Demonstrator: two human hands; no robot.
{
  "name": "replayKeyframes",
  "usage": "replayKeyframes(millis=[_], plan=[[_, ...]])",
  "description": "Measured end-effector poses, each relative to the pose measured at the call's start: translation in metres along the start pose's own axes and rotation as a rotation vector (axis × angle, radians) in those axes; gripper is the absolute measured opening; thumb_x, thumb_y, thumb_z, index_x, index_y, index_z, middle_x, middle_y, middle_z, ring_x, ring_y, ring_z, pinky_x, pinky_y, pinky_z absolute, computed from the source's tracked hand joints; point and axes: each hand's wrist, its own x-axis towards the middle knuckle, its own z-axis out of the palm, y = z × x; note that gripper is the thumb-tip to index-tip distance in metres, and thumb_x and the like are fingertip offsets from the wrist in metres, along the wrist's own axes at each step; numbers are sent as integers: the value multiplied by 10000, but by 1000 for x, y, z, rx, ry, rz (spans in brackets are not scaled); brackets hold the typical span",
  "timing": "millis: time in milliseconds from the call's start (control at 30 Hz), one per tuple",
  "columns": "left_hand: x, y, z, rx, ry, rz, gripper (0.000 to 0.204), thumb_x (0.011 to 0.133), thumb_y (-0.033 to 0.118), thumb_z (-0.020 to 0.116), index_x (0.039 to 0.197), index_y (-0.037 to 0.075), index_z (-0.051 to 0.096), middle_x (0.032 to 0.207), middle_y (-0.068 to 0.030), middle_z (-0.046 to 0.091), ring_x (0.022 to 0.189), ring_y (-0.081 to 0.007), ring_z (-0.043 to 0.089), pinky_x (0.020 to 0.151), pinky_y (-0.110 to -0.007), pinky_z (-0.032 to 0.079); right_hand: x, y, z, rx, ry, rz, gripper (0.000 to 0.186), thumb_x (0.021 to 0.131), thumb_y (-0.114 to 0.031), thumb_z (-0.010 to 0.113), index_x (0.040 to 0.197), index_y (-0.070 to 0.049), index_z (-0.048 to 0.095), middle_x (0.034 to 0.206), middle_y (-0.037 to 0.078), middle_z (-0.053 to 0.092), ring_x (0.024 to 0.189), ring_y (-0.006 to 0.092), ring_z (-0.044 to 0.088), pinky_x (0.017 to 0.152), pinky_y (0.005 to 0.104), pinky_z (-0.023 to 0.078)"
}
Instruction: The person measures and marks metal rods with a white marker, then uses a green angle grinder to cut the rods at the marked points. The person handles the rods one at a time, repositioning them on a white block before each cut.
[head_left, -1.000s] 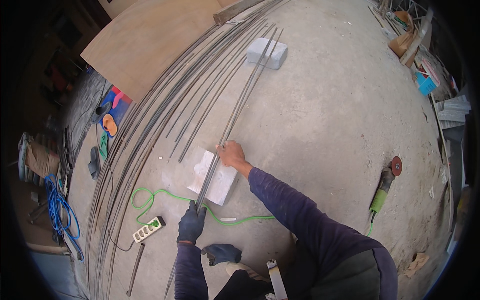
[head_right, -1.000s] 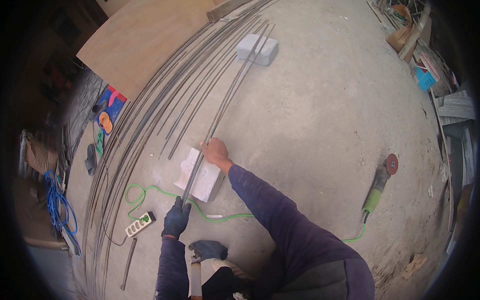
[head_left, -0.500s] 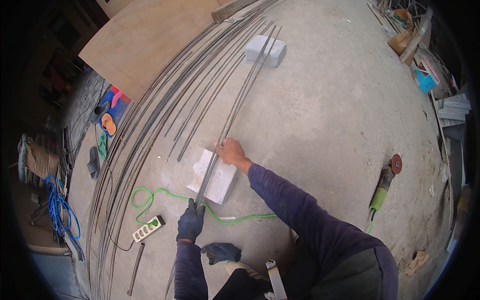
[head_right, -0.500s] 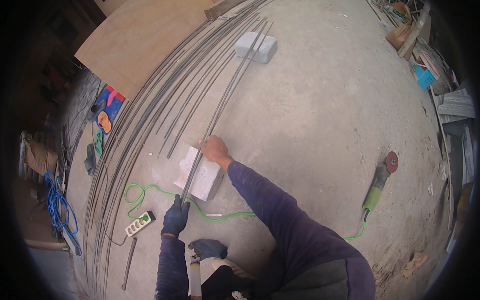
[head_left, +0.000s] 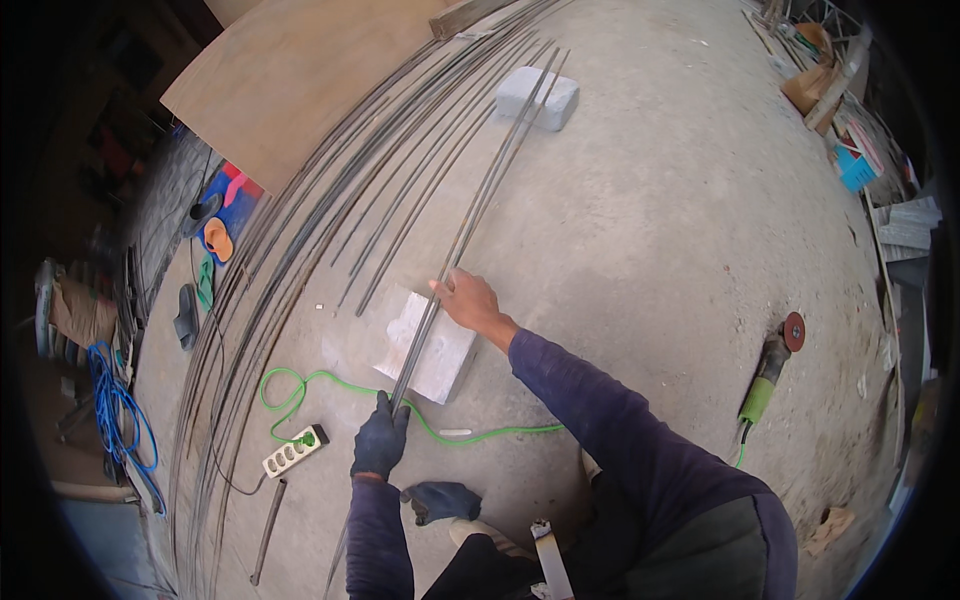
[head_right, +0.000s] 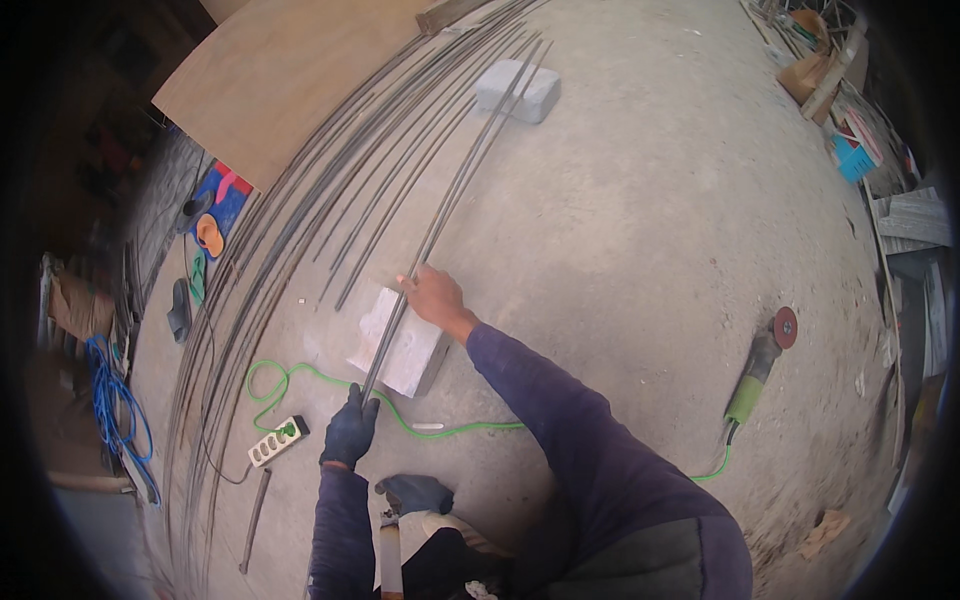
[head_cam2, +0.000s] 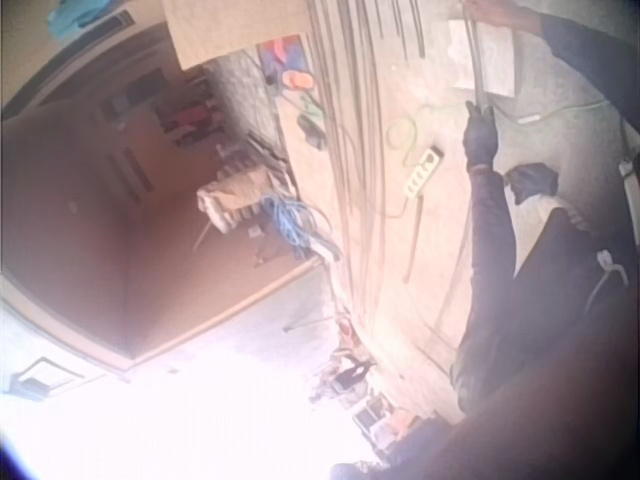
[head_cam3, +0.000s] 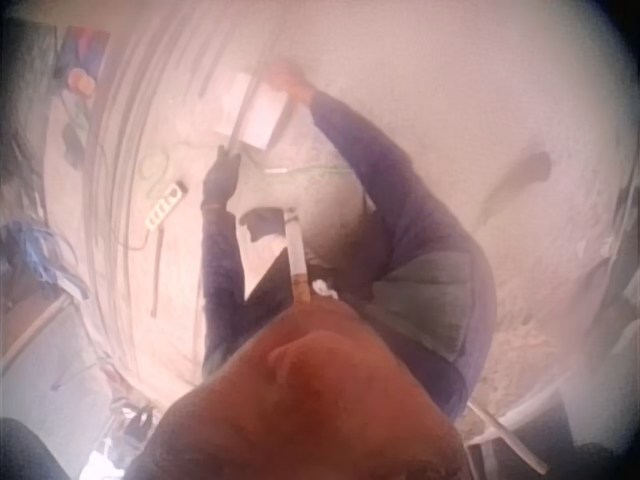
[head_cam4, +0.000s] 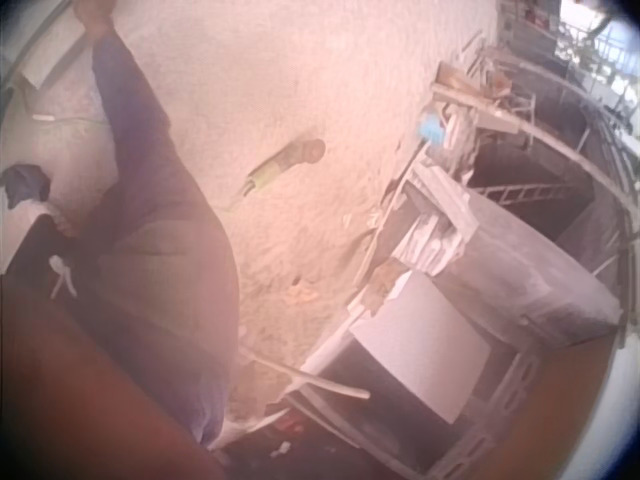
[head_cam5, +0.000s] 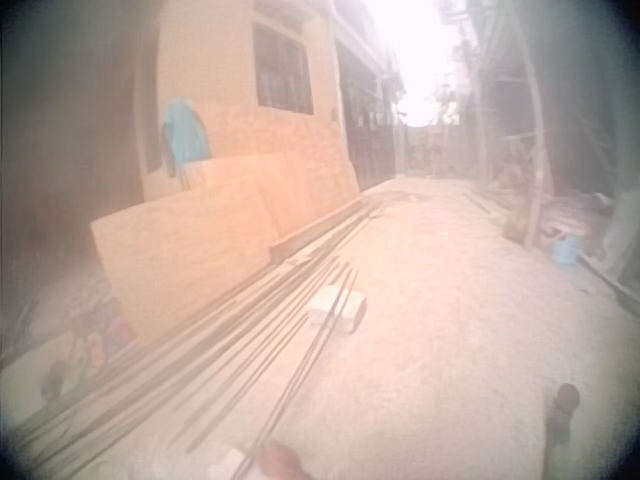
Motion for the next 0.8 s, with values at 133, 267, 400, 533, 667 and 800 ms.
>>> replayKeyframes(millis=[133,267,400,533,667,800], plan=[[8,-7,6,0,-19,9,718,1021,502,468,1516,-4,346,1152,-284,686,1018,-462,682,866,-554,528,-31,-23,10,-174,3,-574,334,959,-400,656,1075,-86,654,1132,113,625,1148,283,560,949,487,429],[12,-2,1,-21,-28,31,661,1020,502,484,1460,15,399,1048,-256,706,929,-449,699,789,-552,540,-40,-19,39,-351,-205,-988,392,959,-374,644,1248,-109,658,1349,76,589,1326,277,471,1177,543,259],[0,-25,2,-79,11,10,633,1015,494,497,1391,-13,457,971,-228,719,883,-414,712,769,-533,547,-53,-42,66,-349,-563,-1014,420,956,-393,634,1272,-118,663,1311,81,628,1307,278,501,1200,516,246],[4,-34,15,-118,61,64,604,1027,492,477,1356,-14,478,955,-213,723,850,-395,716,744,-514,552,-66,-34,79,-413,-533,-1155,358,963,-346,630,1220,-109,707,1285,76,646,1267,283,526,1161,465,295],[5,-37,27,-30,177,145,594,1035,518,449,1289,-16,508,956,-208,725,833,-379,718,725,-499,557,-67,-30,81,-322,-455,-1226,303,917,-293,675,1149,-109,739,1207,64,671,1216,259,550,1064,439,358],[7,-27,25,-72,158,38,719,1035,552,435,1431,-48,438,922,-217,725,819,-382,725,705,-490,563,-55,-22,83,-202,-421,-1297,226,899,-277,689,1053,-119,738,1155,36,671,1184,230,557,1046,411,346]])
